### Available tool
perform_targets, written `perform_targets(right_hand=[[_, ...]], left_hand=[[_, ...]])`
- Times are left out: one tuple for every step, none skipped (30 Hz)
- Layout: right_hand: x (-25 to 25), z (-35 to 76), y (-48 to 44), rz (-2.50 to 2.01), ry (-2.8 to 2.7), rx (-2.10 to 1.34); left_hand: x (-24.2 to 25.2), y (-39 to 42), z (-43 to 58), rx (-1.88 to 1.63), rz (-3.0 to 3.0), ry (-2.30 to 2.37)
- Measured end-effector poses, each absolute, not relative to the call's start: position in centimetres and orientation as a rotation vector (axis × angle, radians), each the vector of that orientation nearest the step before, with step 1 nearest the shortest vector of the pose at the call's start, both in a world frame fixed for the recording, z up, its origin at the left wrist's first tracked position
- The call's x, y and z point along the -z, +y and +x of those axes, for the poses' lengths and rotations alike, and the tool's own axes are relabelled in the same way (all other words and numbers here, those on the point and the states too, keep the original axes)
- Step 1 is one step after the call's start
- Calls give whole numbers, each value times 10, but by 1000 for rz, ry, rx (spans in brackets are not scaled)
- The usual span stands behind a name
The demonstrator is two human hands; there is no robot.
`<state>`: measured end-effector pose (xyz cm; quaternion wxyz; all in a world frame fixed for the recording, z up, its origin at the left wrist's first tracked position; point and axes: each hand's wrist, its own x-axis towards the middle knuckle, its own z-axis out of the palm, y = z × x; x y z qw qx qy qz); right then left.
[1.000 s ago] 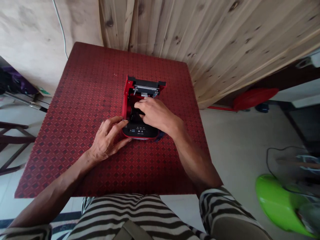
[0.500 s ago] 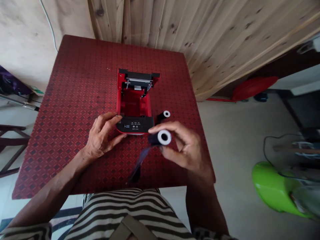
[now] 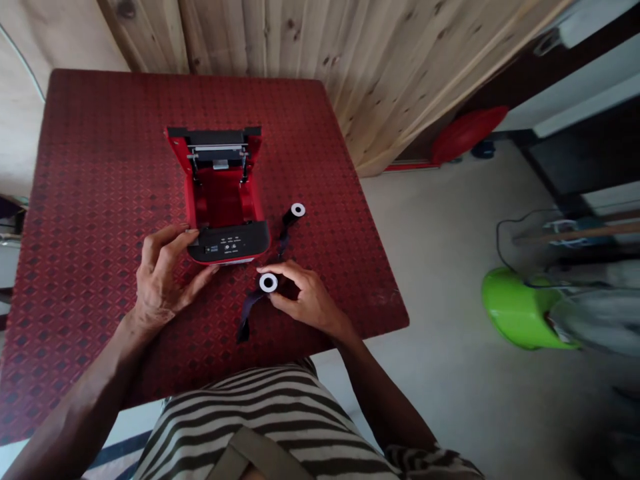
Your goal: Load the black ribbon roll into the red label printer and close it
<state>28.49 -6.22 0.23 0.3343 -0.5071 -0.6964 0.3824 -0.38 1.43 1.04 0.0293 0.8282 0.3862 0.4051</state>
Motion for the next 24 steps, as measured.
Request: perform_targets(right_hand=[[-7, 290, -63, -1338, -1798, -1024], [-12, 296, -64, -1360, -1766, -1053], [-18, 303, -64, -1391, -1714, -1073], [-22, 312, -62, -1428, -1644, -1069], [-26, 321, -58, -1469, -1568, -1031], [-27, 330, -51, -1515, -1493, -963], [-25, 338, -43, -1557, -1429, -879], [-22, 345, -34, -1589, -1383, -794], [-17, 350, -23, -1607, -1358, -729], [-10, 353, -12, -1609, -1355, -700], [-4, 354, -1, -1596, -1370, -704], [3, 354, 9, -1572, -1396, -732], [10, 352, 17, -1544, -1426, -764], [15, 349, 24, -1523, -1456, -783], [20, 347, 29, -1515, -1482, -785], [24, 344, 33, -1520, -1501, -772], [27, 342, 36, -1532, -1511, -750], [28, 340, 38, -1545, -1515, -731], [27, 339, 38, -1551, -1515, -721], [23, 338, 37, -1546, -1517, -721], [15, 338, 35, -1528, -1529, -720], [4, 337, 32, -1497, -1561, -705], [-11, 335, 28, -1456, -1610, -676], [-29, 332, 24, -1407, -1694, -620]], left_hand=[[-10, 15, -4, -1258, 2547, 1193], [-9, 15, -4, -1266, 2542, 1192], [-9, 16, -5, -1266, 2539, 1192], [-8, 16, -5, -1268, 2545, 1185], [-8, 16, -5, -1264, 2557, 1180], [-8, 17, -6, -1260, 2572, 1179], [-8, 17, -6, -1256, 2588, 1177], [-8, 17, -6, -1257, 2601, 1176], [-8, 17, -6, -1251, 2606, 1181], [-8, 17, -6, -1256, 2606, 1180], [-9, 16, -5, -1257, 2597, 1181], [-9, 16, -5, -1261, 2585, 1175], [-9, 15, -5, -1262, 2569, 1174], [-10, 15, -5, -1260, 2557, 1174], [-10, 14, -5, -1257, 2551, 1172], [-10, 14, -4, -1247, 2549, 1174], [-10, 13, -4, -1236, 2548, 1181], [-11, 13, -4, -1227, 2552, 1188], [-11, 12, -4, -1218, 2552, 1196], [-11, 12, -4, -1215, 2549, 1202], [-11, 12, -4, -1211, 2546, 1204], [-11, 11, -3, -1211, 2544, 1201], [-11, 11, -3, -1213, 2545, 1194], [-11, 11, -3, -1212, 2545, 1190]])
